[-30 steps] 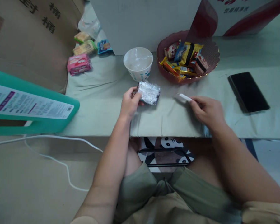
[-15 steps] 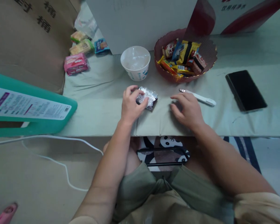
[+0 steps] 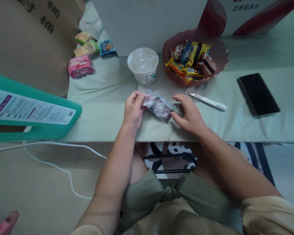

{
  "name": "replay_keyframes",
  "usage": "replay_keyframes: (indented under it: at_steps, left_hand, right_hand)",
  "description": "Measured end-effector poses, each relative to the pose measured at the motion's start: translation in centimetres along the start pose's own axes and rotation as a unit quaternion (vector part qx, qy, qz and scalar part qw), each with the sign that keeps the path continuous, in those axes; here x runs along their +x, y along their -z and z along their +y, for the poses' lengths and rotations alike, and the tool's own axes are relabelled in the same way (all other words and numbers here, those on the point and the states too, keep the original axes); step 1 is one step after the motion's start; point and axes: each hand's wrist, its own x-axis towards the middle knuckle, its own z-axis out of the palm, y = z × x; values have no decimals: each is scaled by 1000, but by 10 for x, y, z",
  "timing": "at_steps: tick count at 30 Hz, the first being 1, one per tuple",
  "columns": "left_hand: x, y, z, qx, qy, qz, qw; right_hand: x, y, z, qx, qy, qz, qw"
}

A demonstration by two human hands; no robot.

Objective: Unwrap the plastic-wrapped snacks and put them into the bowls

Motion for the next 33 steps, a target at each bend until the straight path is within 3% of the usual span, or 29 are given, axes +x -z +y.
replay_keyframes:
  at_steps: [4, 8, 14, 18, 24, 26, 30, 33]
  left_hand:
    - [4, 0, 0, -137, 128, -2, 982]
    - [6, 0, 2, -185, 154, 49, 969]
    - [7, 2, 10, -141, 118, 124, 975]
    - [8, 4, 10, -128, 91, 136, 978]
    - [5, -2, 1, -36, 29, 65, 997]
    - [7, -3, -1, 4, 0, 64, 998]
    - [12, 2, 1, 29, -10, 102, 994]
    - [15, 7, 6, 38, -5, 126, 991]
  right_hand:
    - [3, -1, 1, 60, -25, -25, 998]
    - [5, 0, 3, 43, 0, 8, 999]
    - [2, 4, 5, 26, 60, 78, 995]
    - [1, 10, 5, -3, 68, 115, 991]
    - [2, -6, -3, -67, 92, -22, 993]
    - [2, -10, -4, -81, 96, -31, 992]
    - [3, 1, 0, -39, 122, 41, 991]
    - [0, 19, 7, 16, 95, 101, 990]
